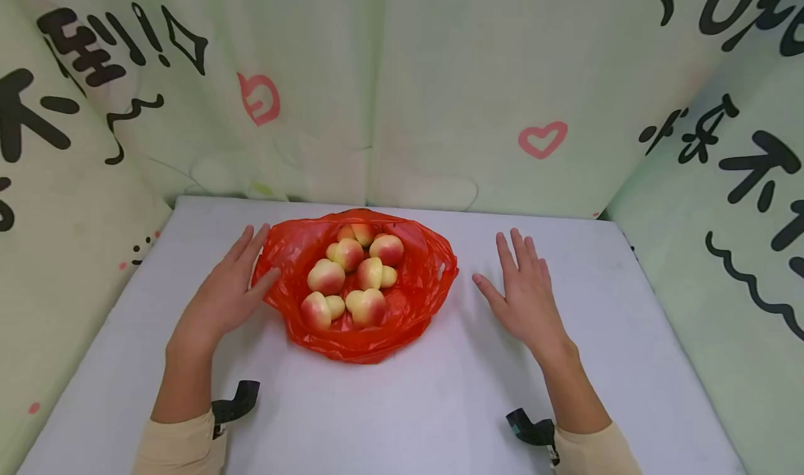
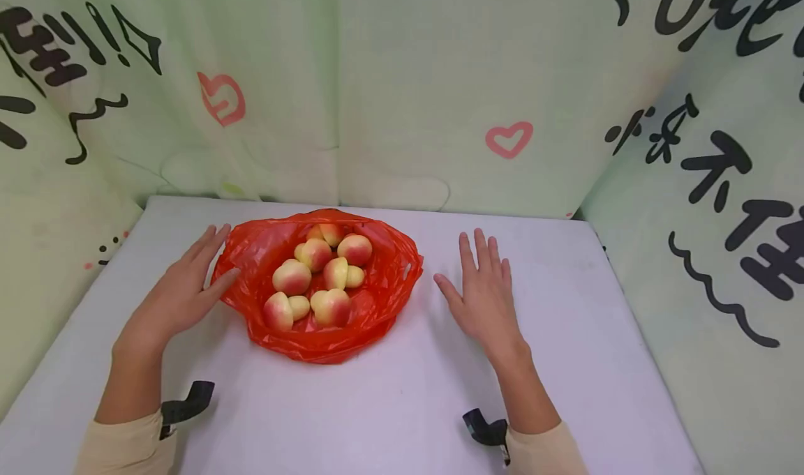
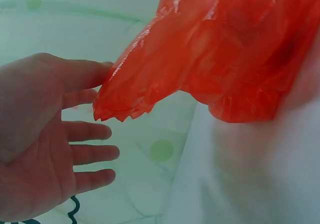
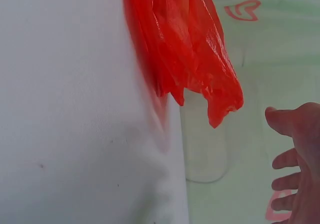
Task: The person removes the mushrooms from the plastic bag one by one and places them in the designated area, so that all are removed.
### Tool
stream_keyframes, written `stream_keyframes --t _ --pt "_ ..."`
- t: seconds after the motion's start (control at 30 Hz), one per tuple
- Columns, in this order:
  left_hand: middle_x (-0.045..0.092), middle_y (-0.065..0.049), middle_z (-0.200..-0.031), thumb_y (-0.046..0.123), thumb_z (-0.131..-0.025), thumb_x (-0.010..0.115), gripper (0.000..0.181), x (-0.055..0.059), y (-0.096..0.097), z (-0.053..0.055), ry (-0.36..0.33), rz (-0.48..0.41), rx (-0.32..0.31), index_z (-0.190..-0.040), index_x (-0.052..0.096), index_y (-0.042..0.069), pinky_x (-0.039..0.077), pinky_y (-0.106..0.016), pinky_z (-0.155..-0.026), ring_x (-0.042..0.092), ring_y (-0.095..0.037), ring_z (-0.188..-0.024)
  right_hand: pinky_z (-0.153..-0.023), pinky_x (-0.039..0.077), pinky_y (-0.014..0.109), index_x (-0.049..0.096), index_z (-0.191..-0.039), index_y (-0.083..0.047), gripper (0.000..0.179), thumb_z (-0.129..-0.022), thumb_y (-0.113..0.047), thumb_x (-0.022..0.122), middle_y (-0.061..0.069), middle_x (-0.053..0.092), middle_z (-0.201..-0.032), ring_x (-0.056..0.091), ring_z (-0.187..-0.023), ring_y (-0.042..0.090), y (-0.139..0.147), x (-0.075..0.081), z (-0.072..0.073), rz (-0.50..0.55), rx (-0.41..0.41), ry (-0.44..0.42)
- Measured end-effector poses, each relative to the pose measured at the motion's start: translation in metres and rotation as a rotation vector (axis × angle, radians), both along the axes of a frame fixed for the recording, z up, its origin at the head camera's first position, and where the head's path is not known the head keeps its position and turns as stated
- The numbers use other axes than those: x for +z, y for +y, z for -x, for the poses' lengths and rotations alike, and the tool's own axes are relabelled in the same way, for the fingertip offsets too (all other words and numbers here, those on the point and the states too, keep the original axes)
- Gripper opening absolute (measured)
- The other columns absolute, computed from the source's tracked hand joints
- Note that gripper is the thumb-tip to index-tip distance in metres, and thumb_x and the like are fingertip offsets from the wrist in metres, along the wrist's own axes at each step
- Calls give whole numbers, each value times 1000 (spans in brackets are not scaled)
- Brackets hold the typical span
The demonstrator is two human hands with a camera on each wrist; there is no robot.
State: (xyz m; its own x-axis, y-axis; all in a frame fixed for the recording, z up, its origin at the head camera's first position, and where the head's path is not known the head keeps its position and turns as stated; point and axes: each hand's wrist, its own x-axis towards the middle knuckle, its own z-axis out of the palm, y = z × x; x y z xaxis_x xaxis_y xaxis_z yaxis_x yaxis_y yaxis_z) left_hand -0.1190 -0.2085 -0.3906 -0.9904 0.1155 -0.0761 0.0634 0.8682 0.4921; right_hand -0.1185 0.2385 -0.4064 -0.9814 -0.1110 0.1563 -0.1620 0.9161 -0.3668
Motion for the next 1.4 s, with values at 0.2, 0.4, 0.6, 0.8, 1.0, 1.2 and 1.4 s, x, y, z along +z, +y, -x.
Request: stream_keyframes --t 0.2,0.4,0.6,0.8,1.0,1.2,1.4 --pt "14 -24 -173 38 -104 59 86 1 -2 1 -43 -94 -5 -169 6 21 39 -76 -106 21 -53 -155 -121 19 76 29 -163 -1 83 -98 -35 69 26 21 -170 16 -157 50 -6 2 0 24 6 12" --pt "28 -21 -170 36 -104 62 84 -3 -2 4 -67 -215 -15 -169 12 18 50 -66 -104 30 -48 -153 -122 20 74 32 -162 -2 81 -97 -33 70 25 25 -169 20 -156 49 -12 5 1 37 15 43" --pt "34 -20 -167 35 -103 63 83 -12 -1 2 -114 -273 9 -169 15 21 57 -59 -97 37 -46 -149 -119 28 74 38 -158 0 76 -96 -29 72 25 31 -166 29 -152 49 -19 1 2 53 53 89" --pt "37 -20 -165 34 -103 62 81 -12 2 3 -123 -298 39 -169 16 24 58 -58 -98 40 -45 -146 -115 37 72 43 -156 -1 73 -94 -26 74 25 37 -163 36 -148 47 -26 2 7 79 74 143" --pt "40 -20 -163 33 -104 61 77 -11 4 8 -130 -332 57 -168 19 25 59 -57 -97 45 -44 -143 -111 42 71 44 -156 -5 70 -96 -25 72 22 38 -163 39 -146 45 -31 5 9 103 60 129" --pt "41 -23 -161 31 -103 62 79 -10 6 11 -178 -419 106 -168 18 26 59 -56 -96 46 -45 -141 -104 51 67 47 -155 -8 67 -96 -24 73 19 40 -162 42 -145 42 -36 7 12 139 76 139" --pt "40 -23 -160 28 -102 65 78 -12 5 13 -233 -501 152 -167 23 26 59 -53 -98 47 -43 -141 -102 54 63 49 -153 -9 62 -97 -24 72 17 43 -159 43 -144 39 -44 10 15 178 107 140"
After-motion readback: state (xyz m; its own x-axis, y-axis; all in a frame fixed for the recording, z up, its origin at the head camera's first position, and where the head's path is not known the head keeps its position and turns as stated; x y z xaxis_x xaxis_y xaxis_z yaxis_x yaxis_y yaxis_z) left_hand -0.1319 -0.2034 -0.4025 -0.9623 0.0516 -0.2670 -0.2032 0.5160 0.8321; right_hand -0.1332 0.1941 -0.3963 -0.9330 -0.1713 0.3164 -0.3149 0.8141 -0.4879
